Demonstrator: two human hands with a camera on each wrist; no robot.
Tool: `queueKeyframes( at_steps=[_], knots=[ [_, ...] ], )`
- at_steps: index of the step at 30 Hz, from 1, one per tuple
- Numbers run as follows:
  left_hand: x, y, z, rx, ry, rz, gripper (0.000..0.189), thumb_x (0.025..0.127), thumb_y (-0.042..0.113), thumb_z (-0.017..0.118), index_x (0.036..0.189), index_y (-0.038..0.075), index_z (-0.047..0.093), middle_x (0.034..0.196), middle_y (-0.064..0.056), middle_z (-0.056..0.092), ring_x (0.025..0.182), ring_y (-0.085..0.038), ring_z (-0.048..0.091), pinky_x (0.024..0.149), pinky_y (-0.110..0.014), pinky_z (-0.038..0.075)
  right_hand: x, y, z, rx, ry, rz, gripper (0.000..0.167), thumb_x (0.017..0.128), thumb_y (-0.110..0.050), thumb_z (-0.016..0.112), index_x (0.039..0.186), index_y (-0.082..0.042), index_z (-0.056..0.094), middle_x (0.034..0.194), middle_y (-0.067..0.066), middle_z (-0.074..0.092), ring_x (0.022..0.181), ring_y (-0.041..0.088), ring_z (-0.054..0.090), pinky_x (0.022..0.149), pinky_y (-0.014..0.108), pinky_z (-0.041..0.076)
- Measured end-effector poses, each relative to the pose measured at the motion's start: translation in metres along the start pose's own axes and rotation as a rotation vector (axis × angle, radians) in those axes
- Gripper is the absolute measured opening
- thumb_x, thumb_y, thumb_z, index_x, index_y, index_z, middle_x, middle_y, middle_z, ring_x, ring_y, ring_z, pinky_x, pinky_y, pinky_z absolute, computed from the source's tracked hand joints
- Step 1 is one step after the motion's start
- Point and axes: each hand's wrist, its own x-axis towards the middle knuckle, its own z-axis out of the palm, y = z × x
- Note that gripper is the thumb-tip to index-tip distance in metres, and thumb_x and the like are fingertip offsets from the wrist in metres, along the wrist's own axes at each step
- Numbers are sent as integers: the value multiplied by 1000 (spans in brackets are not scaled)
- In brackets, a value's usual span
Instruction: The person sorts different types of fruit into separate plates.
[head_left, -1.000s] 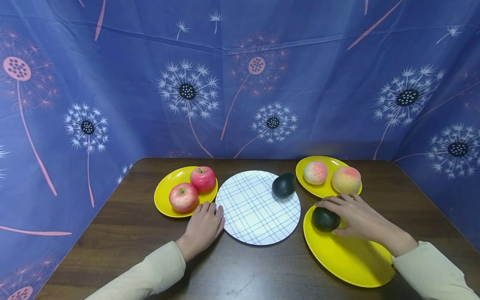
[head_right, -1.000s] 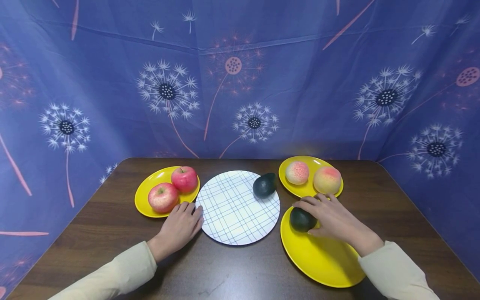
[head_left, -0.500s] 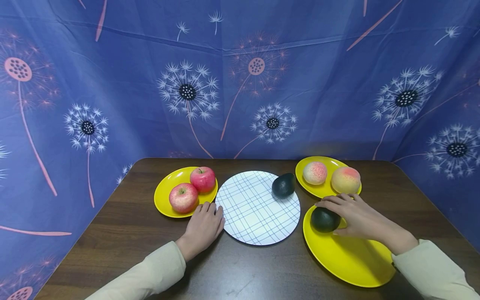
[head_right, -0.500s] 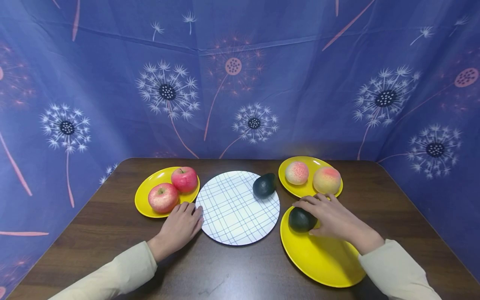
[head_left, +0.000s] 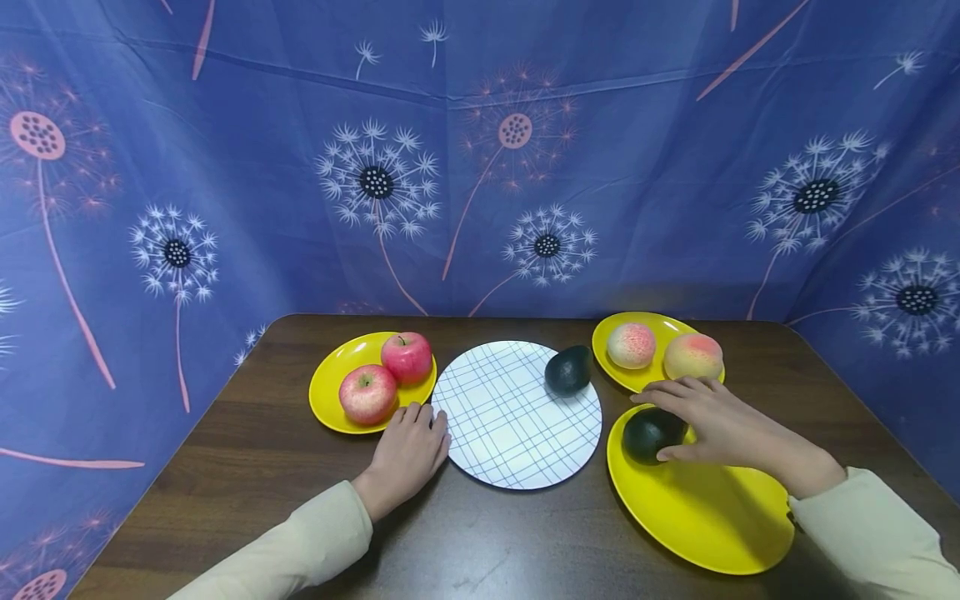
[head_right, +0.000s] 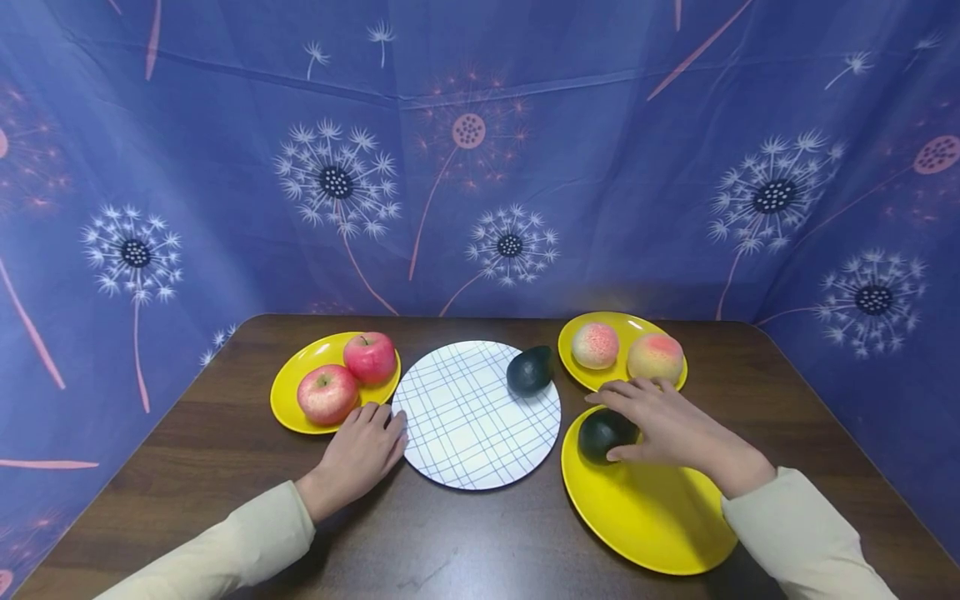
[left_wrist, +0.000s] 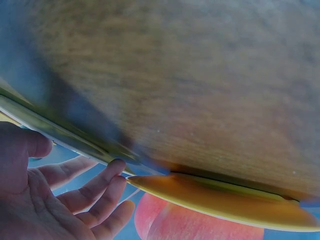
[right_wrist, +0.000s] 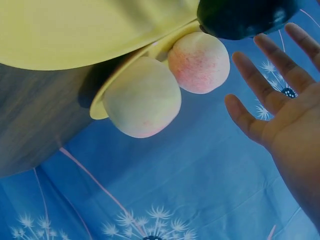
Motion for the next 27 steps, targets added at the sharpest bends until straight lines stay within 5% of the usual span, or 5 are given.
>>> queueKeyframes(
  at_steps=[10, 27],
  knots=[
    [1, -1, -1, -5, -11, -2, 46, 87, 41, 55, 120, 10, 58, 106, -12, 61, 96, -26, 52, 91, -40, 46, 22, -5, -2, -30, 29, -20, 58, 71, -34, 76, 122, -15, 56, 122, 5, 58, 106, 29, 52, 88, 55, 39],
    [0, 0, 0, -14, -1, 3, 45, 88, 40, 54, 120, 9, 58, 106, -12, 61, 96, -26, 52, 90, -40, 46, 74, -13, 15, -46, 9, -56, 61, 72, -28, 76, 126, -14, 53, 127, 9, 54, 111, 30, 49, 95, 52, 39]
  ],
)
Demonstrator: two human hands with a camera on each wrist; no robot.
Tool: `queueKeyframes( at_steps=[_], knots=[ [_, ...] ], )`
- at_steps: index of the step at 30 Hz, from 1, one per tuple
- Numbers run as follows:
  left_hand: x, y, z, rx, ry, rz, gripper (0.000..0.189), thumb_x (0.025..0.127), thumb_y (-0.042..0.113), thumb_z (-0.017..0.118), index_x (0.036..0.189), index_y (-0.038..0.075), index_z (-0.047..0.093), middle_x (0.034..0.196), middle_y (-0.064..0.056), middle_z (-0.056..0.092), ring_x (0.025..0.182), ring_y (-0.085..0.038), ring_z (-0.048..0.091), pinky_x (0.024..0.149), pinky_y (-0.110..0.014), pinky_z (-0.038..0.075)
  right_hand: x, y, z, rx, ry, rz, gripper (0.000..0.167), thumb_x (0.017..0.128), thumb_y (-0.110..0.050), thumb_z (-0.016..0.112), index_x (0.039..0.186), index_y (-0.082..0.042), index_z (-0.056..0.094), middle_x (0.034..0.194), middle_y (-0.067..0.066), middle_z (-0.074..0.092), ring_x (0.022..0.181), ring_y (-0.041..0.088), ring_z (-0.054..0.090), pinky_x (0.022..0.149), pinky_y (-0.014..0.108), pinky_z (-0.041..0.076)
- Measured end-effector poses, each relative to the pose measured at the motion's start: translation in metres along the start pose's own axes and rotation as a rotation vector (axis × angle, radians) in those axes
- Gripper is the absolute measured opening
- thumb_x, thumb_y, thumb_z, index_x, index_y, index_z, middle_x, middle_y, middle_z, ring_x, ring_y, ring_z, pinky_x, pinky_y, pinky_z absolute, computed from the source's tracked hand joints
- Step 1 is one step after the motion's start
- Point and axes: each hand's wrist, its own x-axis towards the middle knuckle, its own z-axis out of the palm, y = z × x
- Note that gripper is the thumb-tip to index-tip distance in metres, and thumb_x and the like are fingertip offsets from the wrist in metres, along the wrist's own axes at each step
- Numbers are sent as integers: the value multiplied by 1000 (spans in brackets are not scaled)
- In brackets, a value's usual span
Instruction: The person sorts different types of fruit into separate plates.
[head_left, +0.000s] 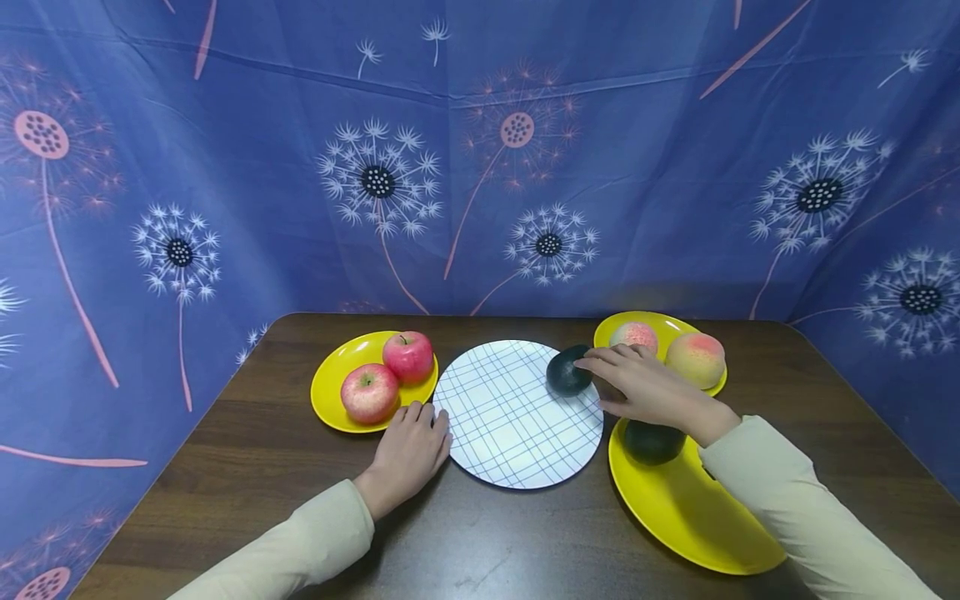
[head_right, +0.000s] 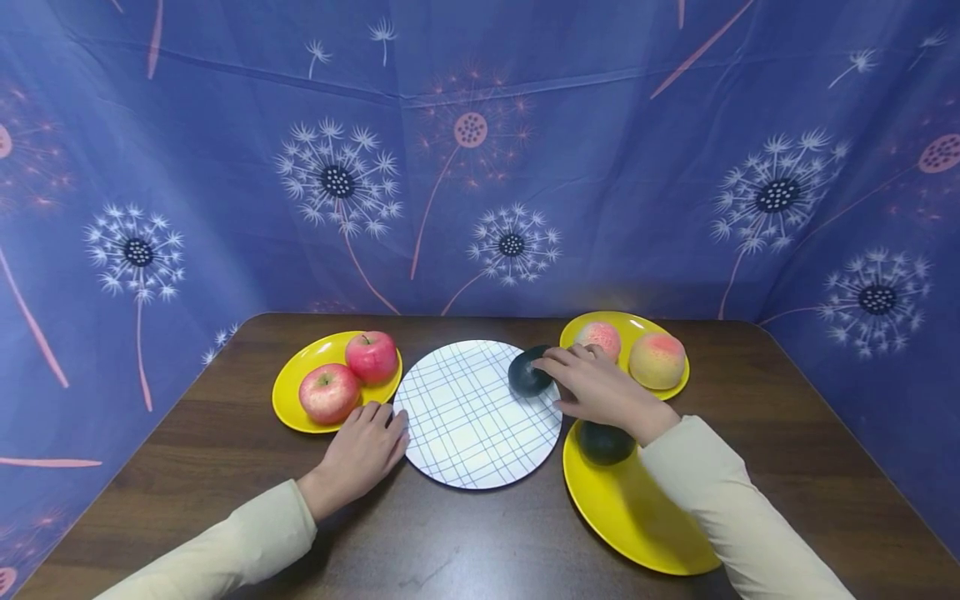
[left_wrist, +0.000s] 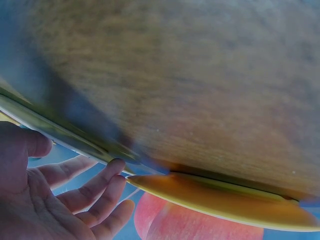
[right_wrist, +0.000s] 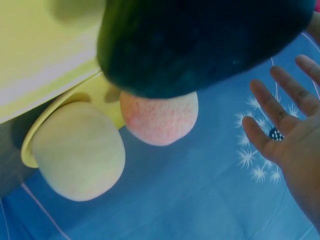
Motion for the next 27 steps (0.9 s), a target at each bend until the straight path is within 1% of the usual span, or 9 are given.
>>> queueKeyframes(
  at_steps=[6, 12, 16, 21, 27],
  knots=[
    [0, 0, 0, -9, -12, -3, 46, 88, 40, 54, 121, 9, 57, 107, -12, 61, 97, -26, 52, 92, -41, 45, 12, -1, 4, -1, -26, 24, 64, 72, -27, 77, 129, -16, 50, 131, 10, 51, 113, 31, 49, 96, 52, 38],
    [0, 0, 1, -14, -14, -8, 47, 87, 41, 55, 122, 9, 57, 107, -12, 61, 97, -26, 52, 92, -41, 46, 22, 2, 9, -20, -28, 6, 66, 70, -26, 78, 129, -16, 50, 131, 10, 50, 110, 31, 49, 94, 52, 40],
    [0, 0, 1, -12, -20, -8, 47, 87, 41, 55, 122, 10, 57, 108, -12, 61, 98, -26, 52, 92, -41, 46, 26, 3, 11, -25, -40, 9, 67, 70, -26, 78, 130, -16, 49, 131, 11, 49, 110, 32, 49, 93, 52, 40],
    [0, 0, 0, -8, -15, -7, 46, 88, 41, 54, 121, 10, 57, 107, -12, 61, 96, -26, 52, 91, -40, 46, 33, 3, 11, -20, -69, 27, 68, 70, -25, 78, 131, -18, 48, 133, 12, 47, 114, 34, 48, 94, 54, 39],
    [0, 0, 0, -6, -8, -7, 45, 87, 40, 54, 120, 9, 58, 105, -12, 61, 95, -26, 52, 90, -40, 46, 40, 2, 12, -34, -136, 34, 68, 72, -25, 77, 132, -20, 46, 135, 10, 45, 115, 33, 45, 95, 57, 38]
  ],
)
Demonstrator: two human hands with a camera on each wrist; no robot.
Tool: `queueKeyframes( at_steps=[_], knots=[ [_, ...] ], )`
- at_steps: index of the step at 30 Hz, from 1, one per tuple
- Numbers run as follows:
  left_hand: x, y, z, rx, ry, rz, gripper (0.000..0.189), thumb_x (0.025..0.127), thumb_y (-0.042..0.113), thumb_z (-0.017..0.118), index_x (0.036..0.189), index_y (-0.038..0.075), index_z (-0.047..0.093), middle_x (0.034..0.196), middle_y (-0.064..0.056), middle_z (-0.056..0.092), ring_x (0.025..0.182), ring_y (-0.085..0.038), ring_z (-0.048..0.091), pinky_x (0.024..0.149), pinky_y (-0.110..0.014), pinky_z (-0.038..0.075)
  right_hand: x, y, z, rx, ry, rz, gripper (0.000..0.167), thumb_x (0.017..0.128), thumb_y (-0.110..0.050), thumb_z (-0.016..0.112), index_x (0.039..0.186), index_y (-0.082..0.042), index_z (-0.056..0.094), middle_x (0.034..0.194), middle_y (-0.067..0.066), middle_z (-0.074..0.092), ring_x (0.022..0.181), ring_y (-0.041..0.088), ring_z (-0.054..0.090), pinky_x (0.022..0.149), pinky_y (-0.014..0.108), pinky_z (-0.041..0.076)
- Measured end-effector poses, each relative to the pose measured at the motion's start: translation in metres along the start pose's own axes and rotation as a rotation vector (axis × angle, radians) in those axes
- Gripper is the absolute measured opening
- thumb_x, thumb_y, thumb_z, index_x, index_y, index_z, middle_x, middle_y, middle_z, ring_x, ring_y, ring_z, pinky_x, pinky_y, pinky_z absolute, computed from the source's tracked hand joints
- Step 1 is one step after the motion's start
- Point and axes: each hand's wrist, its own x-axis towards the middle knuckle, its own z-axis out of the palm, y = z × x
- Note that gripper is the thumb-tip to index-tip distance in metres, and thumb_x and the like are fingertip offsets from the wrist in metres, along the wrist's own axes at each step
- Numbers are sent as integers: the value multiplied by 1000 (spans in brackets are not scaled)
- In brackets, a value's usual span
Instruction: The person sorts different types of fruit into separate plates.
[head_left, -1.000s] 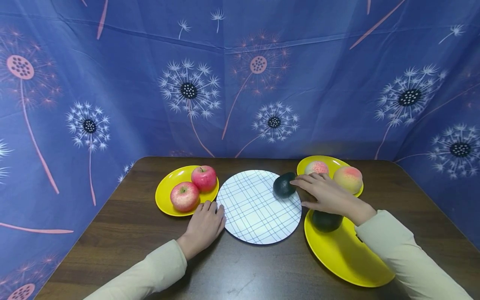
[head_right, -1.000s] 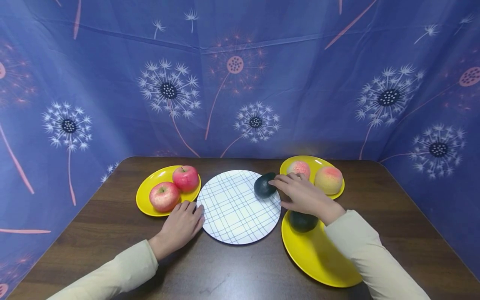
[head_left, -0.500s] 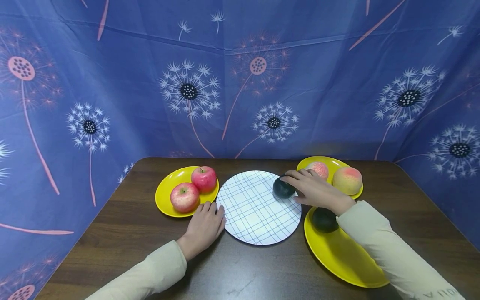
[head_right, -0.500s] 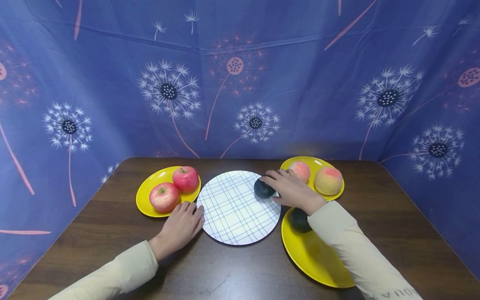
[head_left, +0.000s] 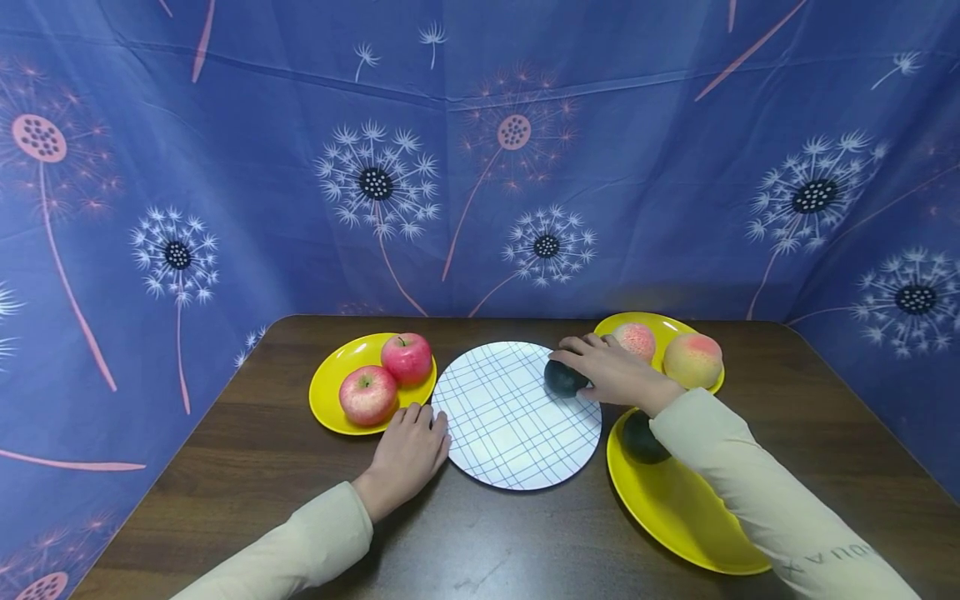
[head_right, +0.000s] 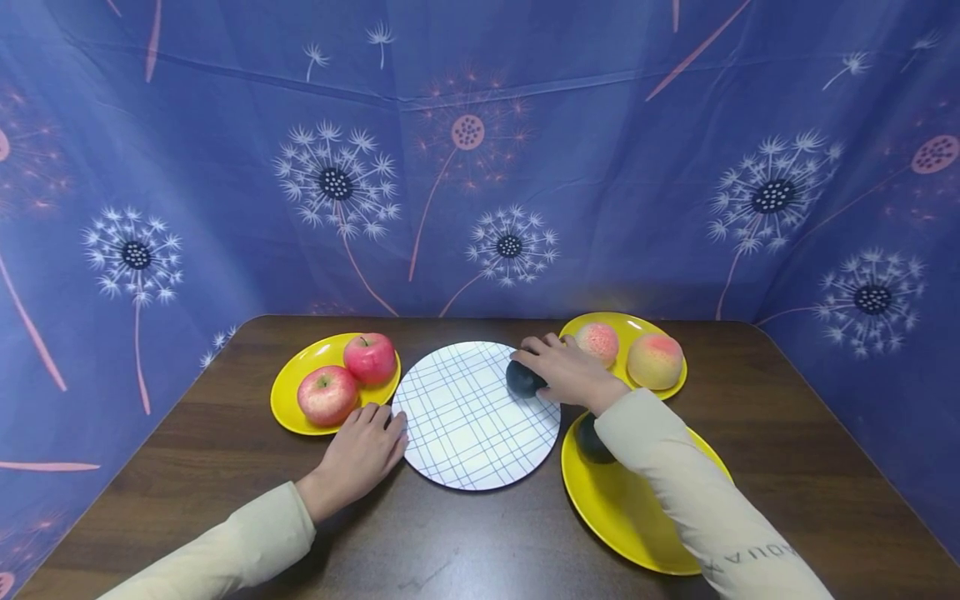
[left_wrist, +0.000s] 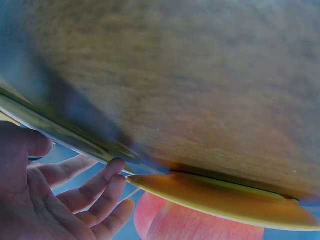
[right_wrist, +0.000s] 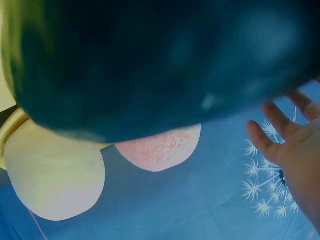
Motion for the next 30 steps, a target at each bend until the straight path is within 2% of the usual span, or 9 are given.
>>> queueKeyframes(
  at_steps=[8, 15, 30],
  knots=[
    [0, 0, 0, 10, 1, 3, 46, 87, 41, 54, 120, 9, 58, 106, -12, 62, 95, -26, 52, 91, -40, 46, 5, -4, 2, -39, -48, -25, 69, 71, -23, 77, 133, -20, 45, 134, 12, 45, 115, 34, 44, 93, 57, 39],
    [-1, 0, -1, 7, 3, 2, 45, 87, 40, 55, 120, 9, 58, 105, -12, 62, 95, -26, 52, 90, -40, 46, 8, -6, 4, -58, -67, -9, 70, 71, -21, 77, 133, -21, 45, 134, 11, 45, 117, 34, 43, 95, 59, 37],
    [0, 0, 0, 7, 8, 7, 46, 87, 40, 55, 120, 9, 58, 106, -12, 62, 95, -26, 53, 90, -40, 46, 8, -5, 7, -92, -46, -3, 69, 69, -25, 79, 130, -20, 48, 129, 12, 49, 110, 36, 49, 94, 58, 38]
  ],
)
